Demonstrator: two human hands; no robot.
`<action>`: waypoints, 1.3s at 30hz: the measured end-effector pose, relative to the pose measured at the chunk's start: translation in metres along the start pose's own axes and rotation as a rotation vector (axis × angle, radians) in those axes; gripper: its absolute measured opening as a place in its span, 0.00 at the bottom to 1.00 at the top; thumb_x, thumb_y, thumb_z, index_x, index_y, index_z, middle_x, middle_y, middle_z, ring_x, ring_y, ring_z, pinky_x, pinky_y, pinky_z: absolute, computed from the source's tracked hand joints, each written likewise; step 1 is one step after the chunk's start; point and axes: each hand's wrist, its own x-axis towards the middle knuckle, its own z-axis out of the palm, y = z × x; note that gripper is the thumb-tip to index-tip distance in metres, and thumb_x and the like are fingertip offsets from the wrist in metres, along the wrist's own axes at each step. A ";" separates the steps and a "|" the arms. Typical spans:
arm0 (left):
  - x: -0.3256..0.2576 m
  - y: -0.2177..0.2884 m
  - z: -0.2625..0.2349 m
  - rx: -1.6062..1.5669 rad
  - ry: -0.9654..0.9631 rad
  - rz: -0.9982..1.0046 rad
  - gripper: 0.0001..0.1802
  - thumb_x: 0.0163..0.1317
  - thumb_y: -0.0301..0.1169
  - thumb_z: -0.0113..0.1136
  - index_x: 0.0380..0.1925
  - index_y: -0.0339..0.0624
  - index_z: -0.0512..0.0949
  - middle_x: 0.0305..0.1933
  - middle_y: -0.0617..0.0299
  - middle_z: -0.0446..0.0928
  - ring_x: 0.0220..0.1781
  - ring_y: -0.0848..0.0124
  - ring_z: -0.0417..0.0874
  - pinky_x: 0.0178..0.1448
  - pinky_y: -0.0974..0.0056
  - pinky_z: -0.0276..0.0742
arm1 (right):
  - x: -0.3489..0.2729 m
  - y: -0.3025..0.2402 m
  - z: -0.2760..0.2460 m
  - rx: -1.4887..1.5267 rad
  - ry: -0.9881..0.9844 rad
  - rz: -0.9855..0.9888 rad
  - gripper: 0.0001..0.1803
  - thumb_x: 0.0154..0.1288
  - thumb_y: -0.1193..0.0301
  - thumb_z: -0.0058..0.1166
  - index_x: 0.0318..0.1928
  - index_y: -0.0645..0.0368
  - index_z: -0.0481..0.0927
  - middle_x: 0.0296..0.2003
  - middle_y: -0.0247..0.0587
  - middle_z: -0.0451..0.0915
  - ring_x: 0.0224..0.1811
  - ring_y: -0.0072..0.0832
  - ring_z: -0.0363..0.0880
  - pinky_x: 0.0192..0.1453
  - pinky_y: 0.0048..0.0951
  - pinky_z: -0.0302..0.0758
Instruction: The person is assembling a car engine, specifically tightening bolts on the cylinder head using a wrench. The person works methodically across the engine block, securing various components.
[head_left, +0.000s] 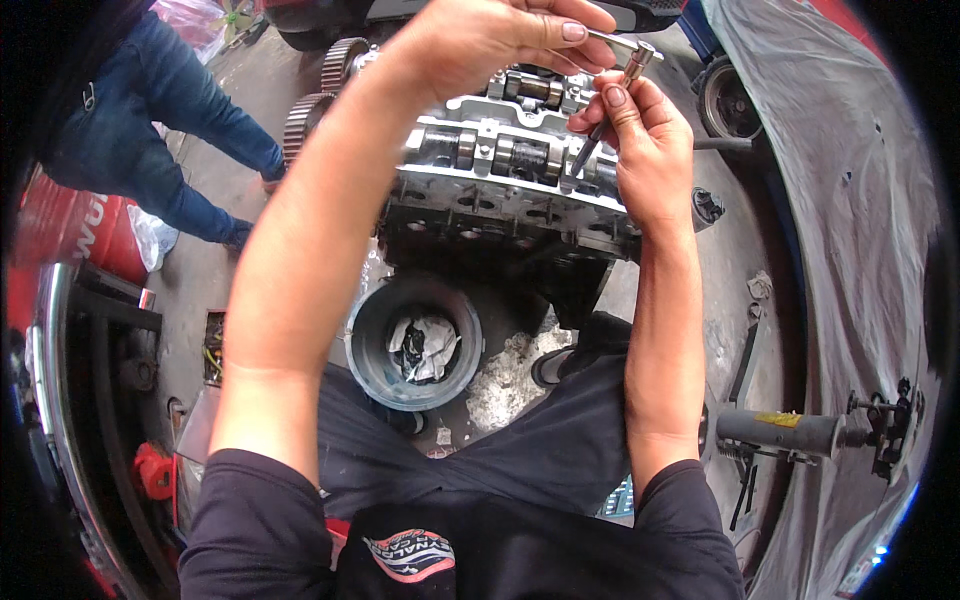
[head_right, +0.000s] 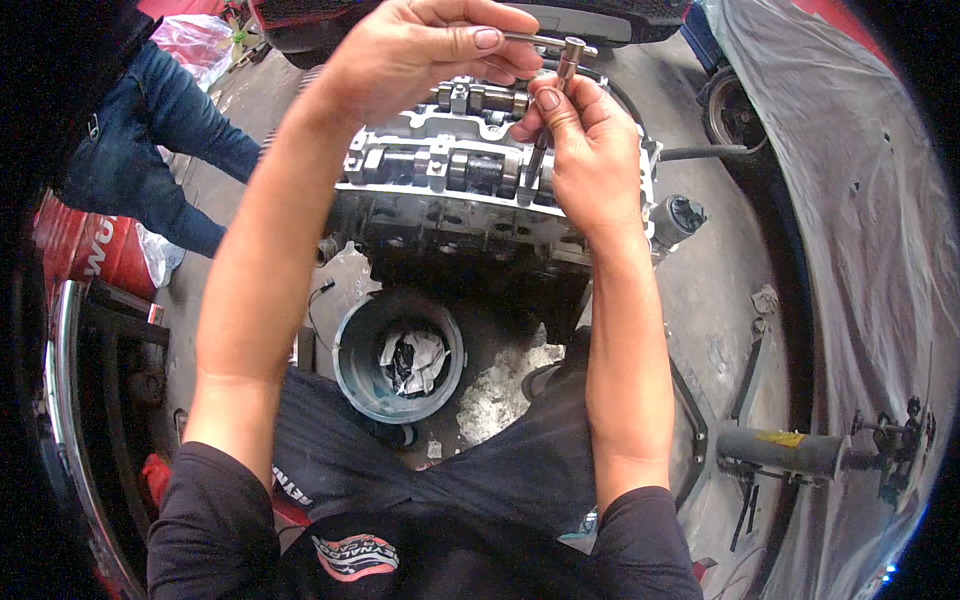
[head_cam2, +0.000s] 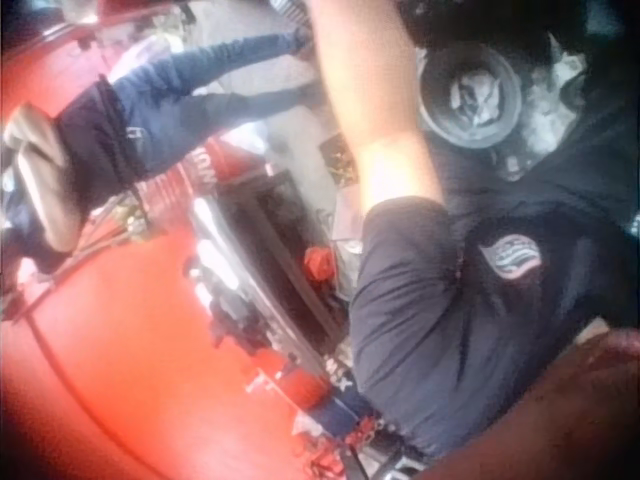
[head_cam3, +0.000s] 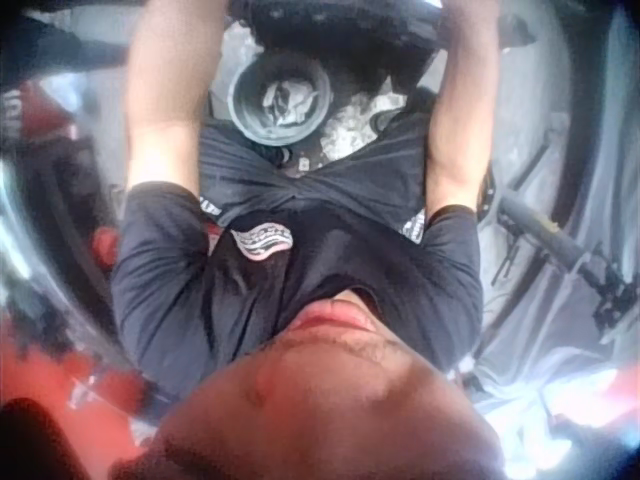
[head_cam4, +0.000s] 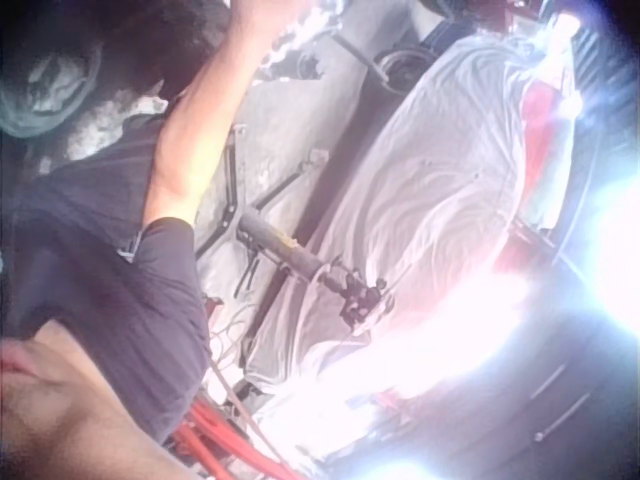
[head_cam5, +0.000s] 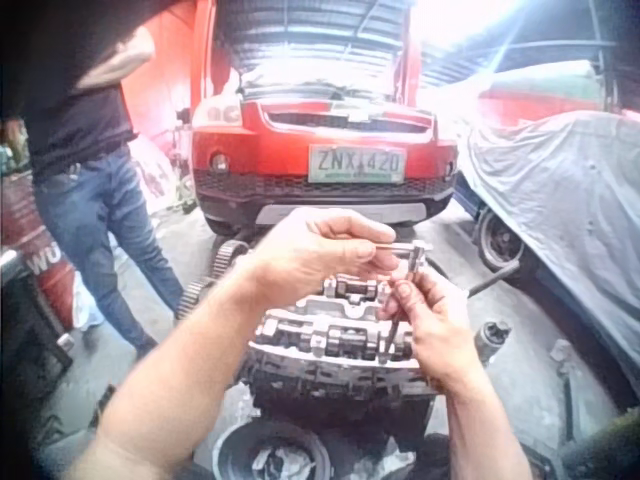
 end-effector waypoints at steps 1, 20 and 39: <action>0.003 -0.030 -0.011 -0.054 0.019 0.188 0.16 0.74 0.24 0.57 0.58 0.28 0.79 0.50 0.45 0.85 0.55 0.55 0.88 0.64 0.52 0.84 | 0.001 0.002 0.003 0.037 0.000 0.025 0.11 0.80 0.70 0.54 0.52 0.66 0.81 0.34 0.35 0.83 0.38 0.22 0.84 0.48 0.24 0.79; 0.087 0.001 0.072 0.041 0.464 -0.334 0.15 0.74 0.27 0.42 0.29 0.36 0.75 0.23 0.53 0.73 0.17 0.63 0.71 0.21 0.59 0.70 | -0.010 -0.004 0.010 -0.083 0.067 0.024 0.10 0.77 0.72 0.56 0.46 0.68 0.84 0.30 0.38 0.87 0.35 0.22 0.86 0.44 0.25 0.79; 0.011 0.086 0.028 0.547 0.406 -0.252 0.18 0.75 0.34 0.51 0.29 0.34 0.81 0.24 0.55 0.79 0.23 0.64 0.81 0.28 0.57 0.77 | 0.035 -0.008 0.093 -0.052 -0.089 -0.255 0.11 0.76 0.70 0.58 0.48 0.66 0.84 0.35 0.39 0.87 0.39 0.23 0.85 0.49 0.28 0.79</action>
